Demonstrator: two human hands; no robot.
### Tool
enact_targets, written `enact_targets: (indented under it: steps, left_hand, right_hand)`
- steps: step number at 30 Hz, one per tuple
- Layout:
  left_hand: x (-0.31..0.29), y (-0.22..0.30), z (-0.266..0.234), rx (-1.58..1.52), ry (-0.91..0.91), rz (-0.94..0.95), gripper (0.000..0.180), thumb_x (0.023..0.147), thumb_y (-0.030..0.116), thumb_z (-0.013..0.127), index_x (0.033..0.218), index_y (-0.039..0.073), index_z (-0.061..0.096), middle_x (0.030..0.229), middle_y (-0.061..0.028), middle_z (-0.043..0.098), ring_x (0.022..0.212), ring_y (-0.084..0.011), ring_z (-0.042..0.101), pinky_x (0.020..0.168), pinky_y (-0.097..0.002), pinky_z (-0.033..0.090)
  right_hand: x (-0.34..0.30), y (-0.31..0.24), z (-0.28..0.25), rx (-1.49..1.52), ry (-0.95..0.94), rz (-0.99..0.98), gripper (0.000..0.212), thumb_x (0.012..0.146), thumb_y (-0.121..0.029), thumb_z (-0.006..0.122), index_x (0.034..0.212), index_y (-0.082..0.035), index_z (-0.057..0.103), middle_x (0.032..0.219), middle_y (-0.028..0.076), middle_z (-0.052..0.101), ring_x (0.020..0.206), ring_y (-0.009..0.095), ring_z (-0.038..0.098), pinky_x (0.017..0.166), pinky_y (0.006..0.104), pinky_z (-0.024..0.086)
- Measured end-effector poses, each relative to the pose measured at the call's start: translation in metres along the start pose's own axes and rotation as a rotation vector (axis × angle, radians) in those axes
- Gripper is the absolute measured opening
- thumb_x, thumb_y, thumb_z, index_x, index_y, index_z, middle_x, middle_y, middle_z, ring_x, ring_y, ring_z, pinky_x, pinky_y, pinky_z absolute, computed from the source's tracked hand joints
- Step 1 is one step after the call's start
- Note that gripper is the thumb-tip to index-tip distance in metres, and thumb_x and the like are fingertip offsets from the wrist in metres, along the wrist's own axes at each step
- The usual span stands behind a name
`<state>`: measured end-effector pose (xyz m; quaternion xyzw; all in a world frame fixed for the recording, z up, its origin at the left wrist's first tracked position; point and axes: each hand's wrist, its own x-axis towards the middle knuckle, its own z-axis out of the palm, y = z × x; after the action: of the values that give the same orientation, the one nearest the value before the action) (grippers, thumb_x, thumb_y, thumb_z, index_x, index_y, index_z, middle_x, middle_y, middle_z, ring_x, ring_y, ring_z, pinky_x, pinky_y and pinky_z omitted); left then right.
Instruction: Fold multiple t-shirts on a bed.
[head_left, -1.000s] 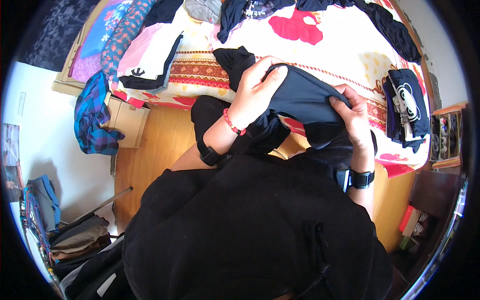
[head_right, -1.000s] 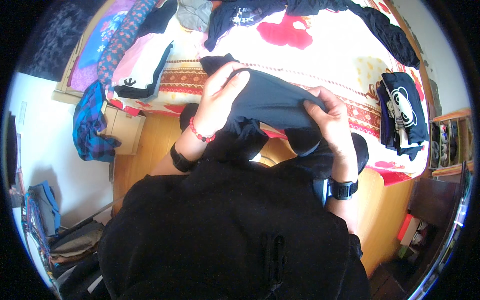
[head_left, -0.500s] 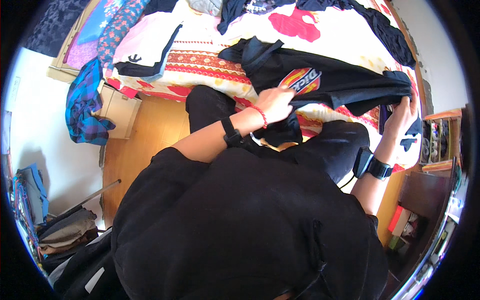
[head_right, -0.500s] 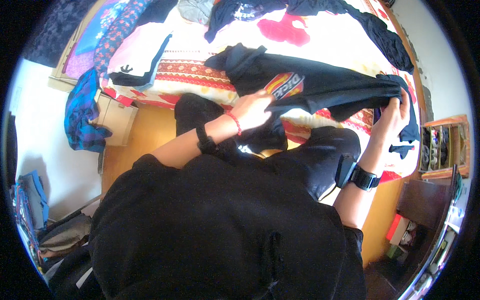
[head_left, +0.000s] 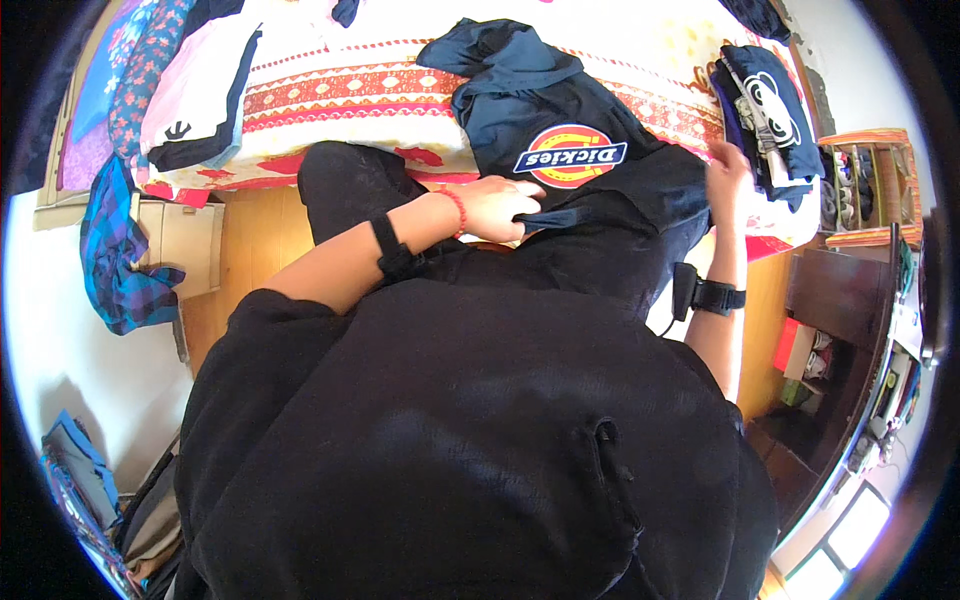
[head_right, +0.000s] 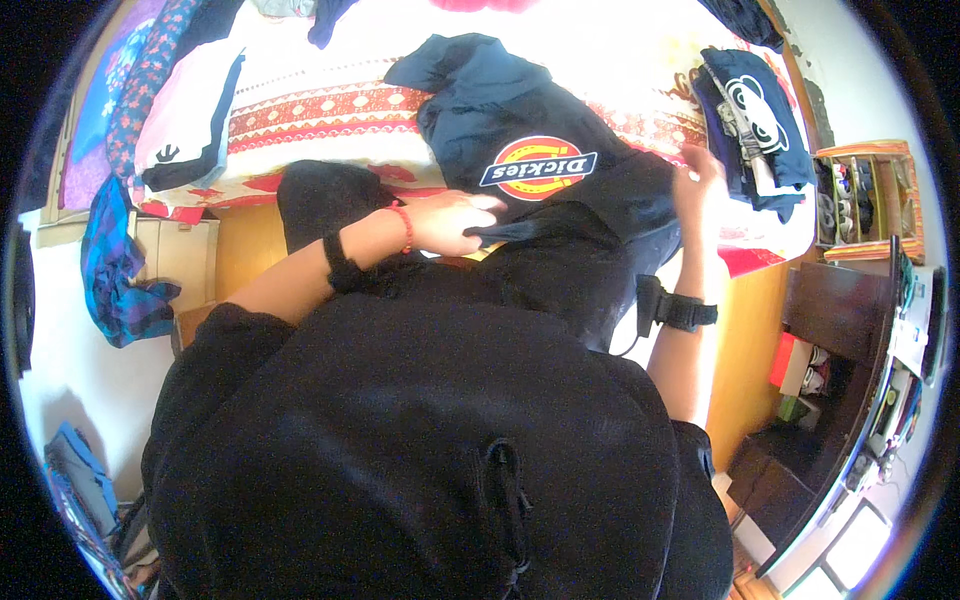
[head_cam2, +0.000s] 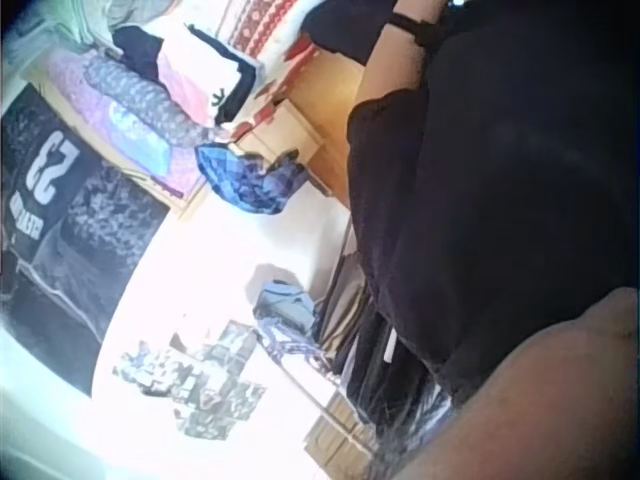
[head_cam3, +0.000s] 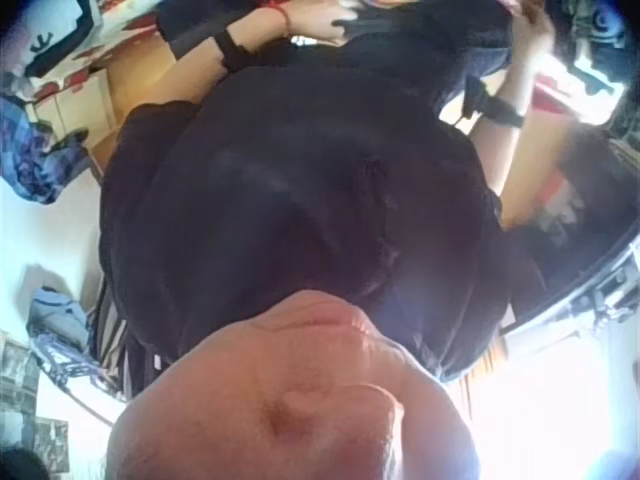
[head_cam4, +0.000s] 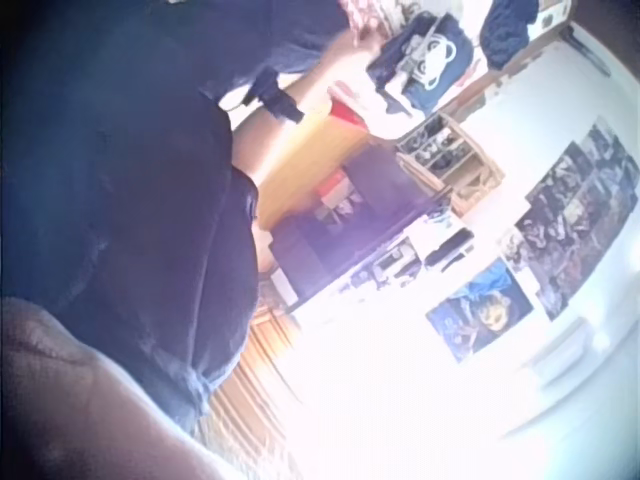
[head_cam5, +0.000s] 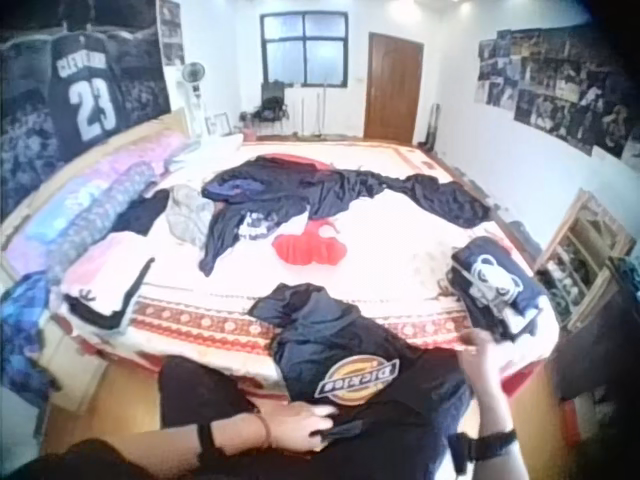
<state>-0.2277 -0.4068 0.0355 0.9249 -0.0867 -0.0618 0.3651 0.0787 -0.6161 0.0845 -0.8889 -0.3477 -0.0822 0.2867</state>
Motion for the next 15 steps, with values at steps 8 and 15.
enact_targets:
  steps: [8, 15]
  left_hand:
    - [0.009, 0.029, -0.010, -0.283, -0.149, -0.062, 0.024, 0.078, 0.017, 0.050, 0.094, 0.001, 0.057, 0.082, -0.0197, 0.064, 0.078, -0.0349, 0.061, 0.072, -0.0424, 0.047]
    - [-0.001, 0.038, -0.029, -0.518, -0.251, -0.155, 0.032, 0.078, 0.016, 0.053, 0.106, 0.002, 0.059, 0.090, -0.0191, 0.064, 0.082, -0.0271, 0.063, 0.074, -0.0381, 0.047]
  right_hand:
    - [-0.037, -0.101, 0.107, -0.367, -0.534, -0.287, 0.070, 0.068, -0.024, 0.075, 0.130, -0.013, 0.044, 0.127, 0.013, 0.048, 0.117, 0.032, 0.049, 0.094, 0.0430, 0.043]
    - [-0.019, -0.086, 0.142, -0.463, -0.482, -0.259, 0.042, 0.073, -0.029, 0.071, 0.109, -0.013, 0.055, 0.107, 0.008, 0.054, 0.105, 0.028, 0.052, 0.084, 0.0450, 0.044]
